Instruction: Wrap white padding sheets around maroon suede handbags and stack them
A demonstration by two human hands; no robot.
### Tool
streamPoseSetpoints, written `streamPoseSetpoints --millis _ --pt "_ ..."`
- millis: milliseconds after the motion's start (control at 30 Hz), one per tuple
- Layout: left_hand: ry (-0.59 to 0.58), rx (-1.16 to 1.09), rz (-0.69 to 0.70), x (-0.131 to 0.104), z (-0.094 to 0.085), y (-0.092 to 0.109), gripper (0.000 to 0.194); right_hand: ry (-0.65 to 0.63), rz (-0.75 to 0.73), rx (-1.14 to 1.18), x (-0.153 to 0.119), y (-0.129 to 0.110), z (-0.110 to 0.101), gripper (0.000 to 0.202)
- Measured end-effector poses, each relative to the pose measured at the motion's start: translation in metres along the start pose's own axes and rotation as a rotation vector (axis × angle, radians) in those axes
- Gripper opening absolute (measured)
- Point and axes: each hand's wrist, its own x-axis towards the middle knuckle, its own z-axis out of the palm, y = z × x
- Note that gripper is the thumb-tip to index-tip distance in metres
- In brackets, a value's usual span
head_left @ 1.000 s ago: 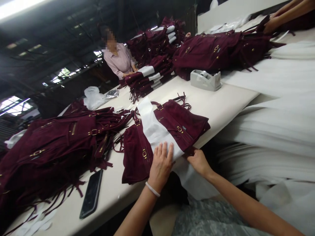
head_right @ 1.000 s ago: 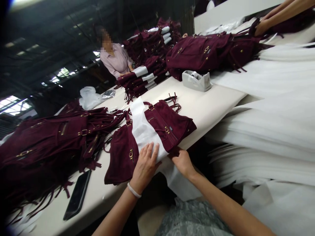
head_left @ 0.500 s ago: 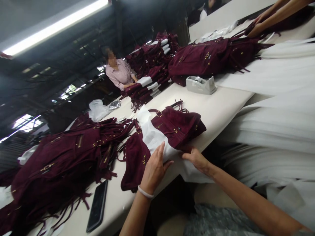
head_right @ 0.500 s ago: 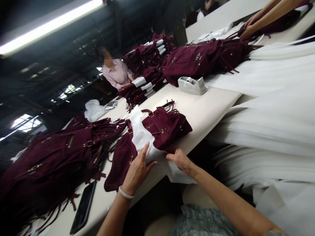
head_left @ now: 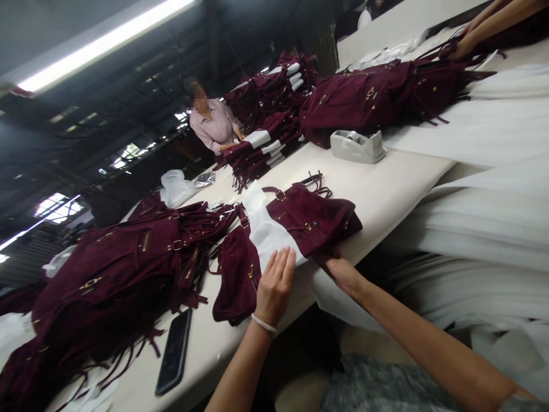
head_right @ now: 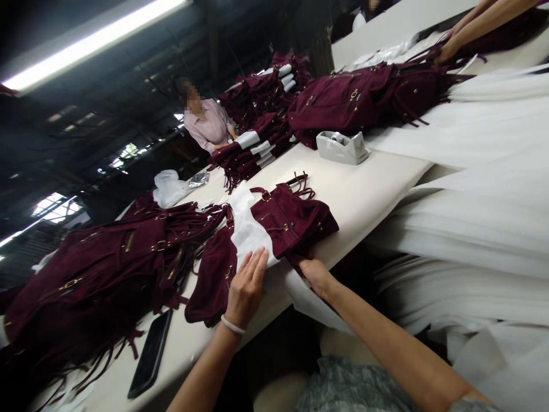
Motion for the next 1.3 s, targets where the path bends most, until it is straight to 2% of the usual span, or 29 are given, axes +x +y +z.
streamPoseSetpoints --millis 67,167,267,333,433,500,600,700,867,967,1100,1200,1300 --pt "0.017 -0.007 0.040 -0.003 0.004 -0.003 0.059 -0.026 -0.064 -0.076 -0.002 -0.002 0.000 0.021" --pt "-0.044 -0.103 0.043 -0.009 0.009 -0.001 0.057 -0.038 -0.139 -0.202 -0.001 -0.002 -0.004 0.016" --pt "-0.064 -0.218 -0.051 -0.011 0.009 0.001 0.055 -0.074 -0.075 -0.107 0.002 0.001 -0.008 0.018" --pt "-0.080 -0.305 -0.111 -0.010 0.006 0.000 0.052 -0.150 -0.020 -0.033 0.001 0.001 -0.011 0.021" --pt "-0.133 -0.470 -0.247 -0.005 -0.001 -0.007 0.044 -0.265 0.047 -0.025 -0.006 -0.008 -0.013 0.037" --pt "-0.167 -0.577 -0.315 -0.001 -0.005 -0.012 0.040 -0.312 0.039 -0.094 -0.010 -0.016 -0.011 0.044" --pt "-0.192 -0.661 -0.324 0.002 -0.008 -0.015 0.039 -0.376 -0.068 -0.196 -0.010 -0.022 -0.007 0.046" --pt "-0.199 -0.649 -0.307 0.002 -0.010 -0.015 0.047 -0.455 -0.121 -0.233 -0.007 -0.017 -0.007 0.051" --pt "-0.230 -0.550 -0.201 -0.003 -0.010 -0.011 0.069 -0.579 -0.018 -0.319 -0.007 -0.010 -0.019 0.045" --pt "-0.234 -0.442 -0.175 -0.004 -0.005 -0.002 0.080 -0.603 -0.022 -0.361 -0.006 -0.009 -0.024 0.042" --pt "-0.231 -0.305 -0.275 0.001 0.006 0.012 0.085 -0.581 -0.137 -0.442 0.001 -0.007 -0.023 0.039" --pt "-0.271 -0.277 -0.383 0.014 0.010 0.013 0.078 -0.538 -0.231 -0.512 0.008 -0.006 -0.019 0.037" --pt "-0.321 -0.287 -0.434 0.029 0.006 0.009 0.068 -0.513 -0.281 -0.568 0.013 -0.003 -0.016 0.034"
